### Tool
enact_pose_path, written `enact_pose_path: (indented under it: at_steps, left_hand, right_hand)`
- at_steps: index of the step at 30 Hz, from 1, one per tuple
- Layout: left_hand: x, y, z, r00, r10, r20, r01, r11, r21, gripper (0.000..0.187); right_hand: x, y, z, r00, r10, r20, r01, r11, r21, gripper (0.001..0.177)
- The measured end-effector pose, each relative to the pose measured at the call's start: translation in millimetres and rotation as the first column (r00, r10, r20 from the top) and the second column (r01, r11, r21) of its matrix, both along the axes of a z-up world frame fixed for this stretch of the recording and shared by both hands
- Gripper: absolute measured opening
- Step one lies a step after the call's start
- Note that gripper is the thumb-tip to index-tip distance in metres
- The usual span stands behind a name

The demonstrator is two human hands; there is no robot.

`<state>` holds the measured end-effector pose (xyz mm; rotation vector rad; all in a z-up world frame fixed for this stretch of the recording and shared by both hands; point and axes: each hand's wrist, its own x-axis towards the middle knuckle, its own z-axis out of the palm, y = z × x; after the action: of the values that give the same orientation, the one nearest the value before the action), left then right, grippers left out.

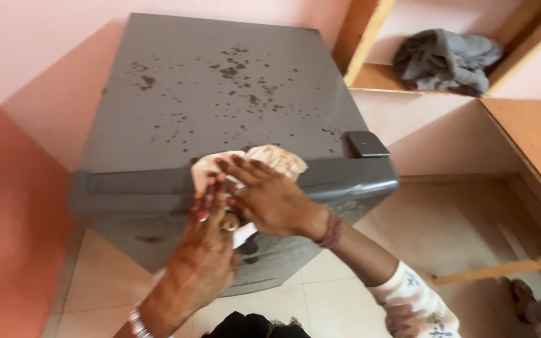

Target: The person wipes the top and front surfaces of a gray appliance with a cloth. They pick up a spray bottle, apply liquid to the cloth, and continue wiping the appliance's top and front panels.

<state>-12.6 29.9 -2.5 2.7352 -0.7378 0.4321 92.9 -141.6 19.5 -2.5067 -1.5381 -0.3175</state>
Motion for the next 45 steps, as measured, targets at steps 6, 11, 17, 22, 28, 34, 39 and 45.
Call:
enact_pose_path:
  at_steps: [6,11,17,22,28,34,39,45]
  left_hand:
    - [-31,82,-11,0.983,0.164,0.078,-0.162,0.986,-0.037,0.062]
    - [-32,111,-6,0.960,0.258,0.108,-0.258,0.966,-0.012,0.062]
    - [-24,102,-2,0.973,0.215,0.085,-0.216,0.976,0.002,0.063]
    - [-15,79,-2,0.984,0.124,0.124,-0.133,0.989,0.066,0.076]
    - [9,33,-6,0.992,-0.065,0.109,0.073,0.994,-0.075,0.061]
    - [17,-19,-1,0.982,-0.139,0.127,0.152,0.983,-0.099,0.062]
    - [19,-42,1,0.990,-0.132,0.056,0.137,0.985,-0.106,0.060]
    - [13,-35,-5,0.992,-0.096,0.082,0.106,0.986,-0.130,0.066]
  right_hand:
    - [-2,96,-10,0.983,0.185,-0.007,-0.185,0.982,0.034,0.054]
    - [8,145,-19,0.970,0.235,-0.061,-0.236,0.972,-0.005,0.056]
    - [15,129,-20,0.954,0.247,-0.170,-0.257,0.965,-0.043,0.053]
    - [15,90,-14,0.959,0.239,-0.152,-0.247,0.969,-0.031,0.063]
    - [8,22,-1,0.991,0.106,-0.084,-0.114,0.988,-0.100,0.048]
    - [-5,-31,6,1.000,-0.006,-0.019,0.005,0.999,-0.039,0.059]
    - [-8,-53,7,0.996,-0.081,0.036,0.084,0.993,-0.083,0.058]
    - [-12,-43,5,0.991,-0.089,0.099,0.098,0.991,-0.088,0.059]
